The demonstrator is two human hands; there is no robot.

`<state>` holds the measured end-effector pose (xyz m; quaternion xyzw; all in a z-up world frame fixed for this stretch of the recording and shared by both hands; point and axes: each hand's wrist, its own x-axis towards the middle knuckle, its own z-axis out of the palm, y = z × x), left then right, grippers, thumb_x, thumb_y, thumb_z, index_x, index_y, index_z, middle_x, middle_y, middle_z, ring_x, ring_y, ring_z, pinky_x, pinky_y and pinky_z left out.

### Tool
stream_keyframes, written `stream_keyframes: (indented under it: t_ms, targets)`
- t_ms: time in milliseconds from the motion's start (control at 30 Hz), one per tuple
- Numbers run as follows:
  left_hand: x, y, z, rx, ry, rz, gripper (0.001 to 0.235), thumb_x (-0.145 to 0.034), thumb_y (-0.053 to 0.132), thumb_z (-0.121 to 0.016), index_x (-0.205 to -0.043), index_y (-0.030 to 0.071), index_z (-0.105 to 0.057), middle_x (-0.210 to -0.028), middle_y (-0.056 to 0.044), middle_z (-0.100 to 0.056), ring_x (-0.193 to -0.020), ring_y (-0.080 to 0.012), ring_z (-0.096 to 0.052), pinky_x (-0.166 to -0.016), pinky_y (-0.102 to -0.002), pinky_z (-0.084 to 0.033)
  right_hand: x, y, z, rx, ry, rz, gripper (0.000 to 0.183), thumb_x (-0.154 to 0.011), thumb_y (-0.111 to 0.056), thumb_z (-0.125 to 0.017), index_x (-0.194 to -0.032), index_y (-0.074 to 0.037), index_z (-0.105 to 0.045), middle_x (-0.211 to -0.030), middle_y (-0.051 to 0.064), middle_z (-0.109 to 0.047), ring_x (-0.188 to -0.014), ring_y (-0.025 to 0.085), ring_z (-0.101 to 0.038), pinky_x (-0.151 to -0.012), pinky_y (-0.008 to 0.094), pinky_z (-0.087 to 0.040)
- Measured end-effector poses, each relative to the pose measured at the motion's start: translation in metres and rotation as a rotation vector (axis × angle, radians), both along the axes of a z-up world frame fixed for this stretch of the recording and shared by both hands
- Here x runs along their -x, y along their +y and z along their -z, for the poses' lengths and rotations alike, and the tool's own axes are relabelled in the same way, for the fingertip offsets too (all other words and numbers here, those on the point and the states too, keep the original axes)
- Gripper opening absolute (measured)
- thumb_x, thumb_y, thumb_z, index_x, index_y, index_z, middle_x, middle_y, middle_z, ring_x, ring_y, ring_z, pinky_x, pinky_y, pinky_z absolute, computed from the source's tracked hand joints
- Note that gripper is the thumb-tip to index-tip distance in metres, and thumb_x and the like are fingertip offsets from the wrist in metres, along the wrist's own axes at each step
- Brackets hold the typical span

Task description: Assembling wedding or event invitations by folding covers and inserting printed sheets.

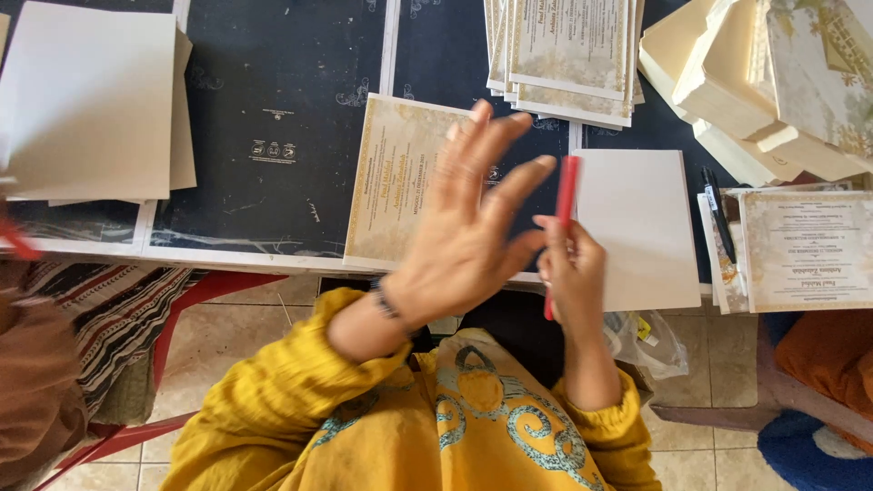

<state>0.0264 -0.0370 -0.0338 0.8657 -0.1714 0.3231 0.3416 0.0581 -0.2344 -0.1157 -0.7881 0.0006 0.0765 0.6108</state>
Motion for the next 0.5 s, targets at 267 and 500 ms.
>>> stream_keyframes:
  t_ms: [267, 500]
  targets:
    - [-0.019, -0.033, 0.122, 0.101, 0.439, 0.308, 0.083, -0.102, 0.064, -0.051, -0.168, 0.020, -0.025, -0.172, -0.018, -0.020, -0.161, -0.0503, -0.008, -0.126, -0.069, -0.018, 0.012, -0.028, 0.021, -0.089, 0.040, 0.123, 0.028, -0.106, -0.025, -0.065, -0.118, 0.001, -0.070, -0.080, 0.014, -0.067, -0.039, 0.003, -0.042, -0.032, 0.017, -0.032]
    - [0.023, 0.073, 0.122, 0.296, 0.282, -0.351, 0.032, -0.089, 0.006, -0.076, -0.118, 0.014, -0.067, -0.138, -0.010, -0.056, -0.130, -0.0366, -0.055, -0.111, -0.052, -0.040, 0.031, 0.020, 0.025, 0.022, 0.105, 0.037, 0.030, -0.090, -0.016, -0.079, -0.118, -0.006, -0.075, -0.083, 0.008, -0.077, -0.043, 0.003, -0.048, -0.034, 0.017, -0.039]
